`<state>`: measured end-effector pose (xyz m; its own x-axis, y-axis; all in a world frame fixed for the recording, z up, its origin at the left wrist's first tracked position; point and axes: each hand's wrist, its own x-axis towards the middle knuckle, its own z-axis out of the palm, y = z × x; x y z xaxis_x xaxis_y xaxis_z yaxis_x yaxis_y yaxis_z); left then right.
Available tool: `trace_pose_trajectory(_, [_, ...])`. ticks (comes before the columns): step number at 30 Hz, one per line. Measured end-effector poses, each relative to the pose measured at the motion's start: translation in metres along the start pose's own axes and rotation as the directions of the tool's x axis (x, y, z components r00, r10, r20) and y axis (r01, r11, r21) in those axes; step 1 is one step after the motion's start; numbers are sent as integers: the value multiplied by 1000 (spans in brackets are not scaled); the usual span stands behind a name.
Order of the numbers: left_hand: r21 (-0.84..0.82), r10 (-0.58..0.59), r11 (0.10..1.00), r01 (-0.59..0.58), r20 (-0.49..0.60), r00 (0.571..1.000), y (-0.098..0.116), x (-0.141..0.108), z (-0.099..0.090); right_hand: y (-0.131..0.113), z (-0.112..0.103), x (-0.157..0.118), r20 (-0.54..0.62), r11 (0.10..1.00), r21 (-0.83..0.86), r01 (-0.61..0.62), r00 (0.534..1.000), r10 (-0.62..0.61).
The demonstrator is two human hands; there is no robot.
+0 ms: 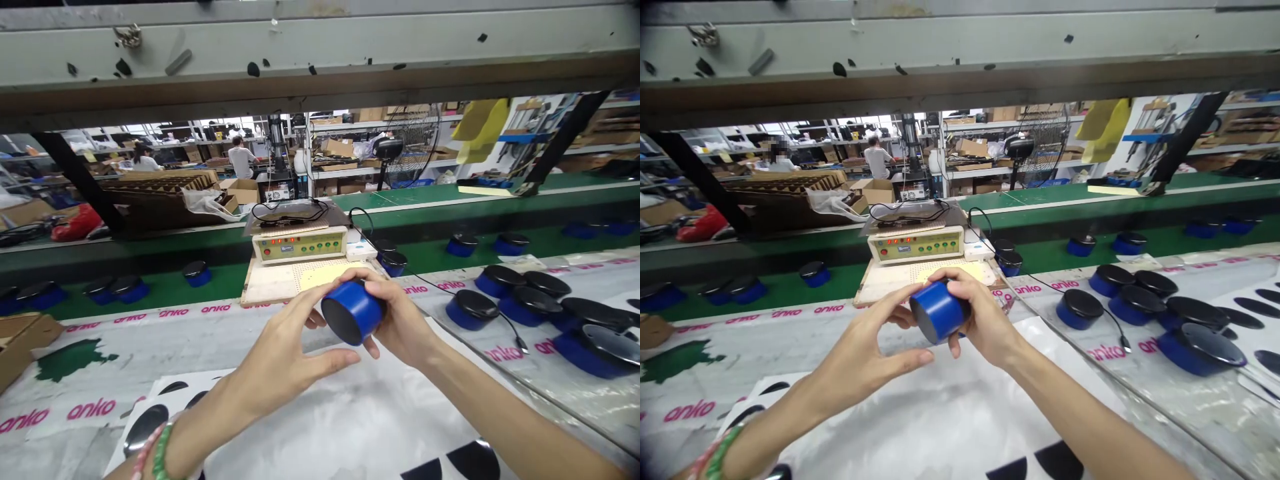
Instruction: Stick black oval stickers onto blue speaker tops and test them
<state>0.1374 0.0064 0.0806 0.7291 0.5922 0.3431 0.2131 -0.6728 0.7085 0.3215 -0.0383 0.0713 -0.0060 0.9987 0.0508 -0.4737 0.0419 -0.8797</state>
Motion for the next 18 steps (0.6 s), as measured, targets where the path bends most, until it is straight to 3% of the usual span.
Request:
trace_pose_trajectory(7, [83, 40, 996, -37, -36, 999, -3, -18, 0, 19, 12, -5, -37, 953, 241, -182, 980, 196])
trace_pose_trajectory(13, [56, 55, 997, -54, -23, 998, 1, -30, 3, 22, 8, -18, -12, 931, 309, -195, 978, 209])
trace_pose_trajectory(16, [57, 25, 998, -24, -10, 1000, -1, -35, 2, 22, 0, -25, -9, 977, 175, -122, 992, 126])
trace_pose_trajectory(18, [70, -33, 997, 31, 19, 999, -6, -37, 0, 24, -3, -28, -2, 988, -153, -38, 999, 38])
